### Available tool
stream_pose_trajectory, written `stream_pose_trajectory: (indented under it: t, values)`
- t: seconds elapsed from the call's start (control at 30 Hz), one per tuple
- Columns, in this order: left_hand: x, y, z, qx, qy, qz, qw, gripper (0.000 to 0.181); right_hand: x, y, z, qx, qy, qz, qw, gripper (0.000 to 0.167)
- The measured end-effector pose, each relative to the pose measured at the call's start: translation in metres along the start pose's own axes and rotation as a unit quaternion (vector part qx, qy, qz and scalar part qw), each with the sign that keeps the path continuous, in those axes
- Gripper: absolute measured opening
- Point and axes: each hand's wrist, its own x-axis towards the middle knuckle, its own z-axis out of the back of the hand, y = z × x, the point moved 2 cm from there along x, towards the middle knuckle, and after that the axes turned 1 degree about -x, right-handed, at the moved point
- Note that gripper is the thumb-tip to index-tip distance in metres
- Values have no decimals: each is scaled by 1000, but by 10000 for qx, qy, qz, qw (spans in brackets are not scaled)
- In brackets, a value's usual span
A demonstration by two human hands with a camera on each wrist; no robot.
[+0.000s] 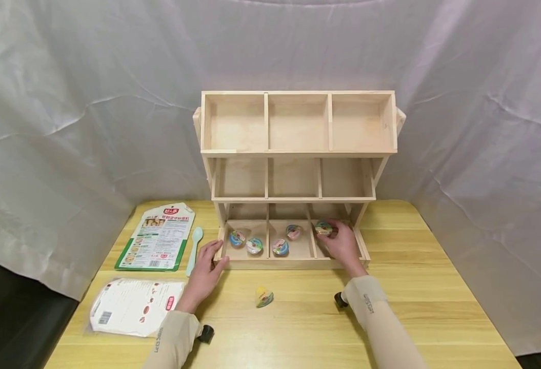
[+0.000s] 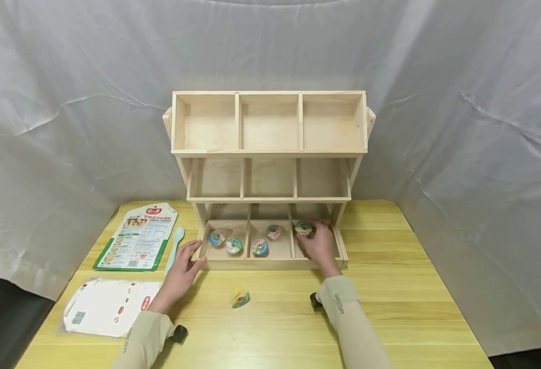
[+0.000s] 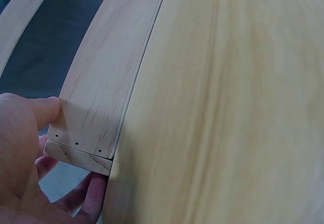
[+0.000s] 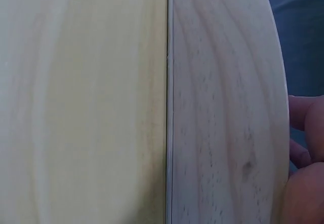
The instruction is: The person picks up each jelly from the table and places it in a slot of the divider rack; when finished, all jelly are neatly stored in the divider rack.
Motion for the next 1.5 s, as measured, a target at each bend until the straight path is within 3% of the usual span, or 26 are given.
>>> stream_pose_trajectory:
  t: [0.13, 0.7, 1.07, 1.5]
  values:
    - [-1, 1, -1, -27, 37, 37, 10000, 59, 0, -2, -2, -271, 51, 12, 9996, 54]
    - [-2, 1, 1, 6, 23, 60, 10000, 58, 0, -3, -11, -497, 157, 96, 9986, 52]
    - [-1, 0, 0, -29, 4, 68, 10000, 57, 1, -1, -9, -853, 111, 409, 9955, 47]
    - [1, -3, 0, -42, -32, 67, 10000, 56, 4, -2, -7, -992, 164, 219, 9947, 48]
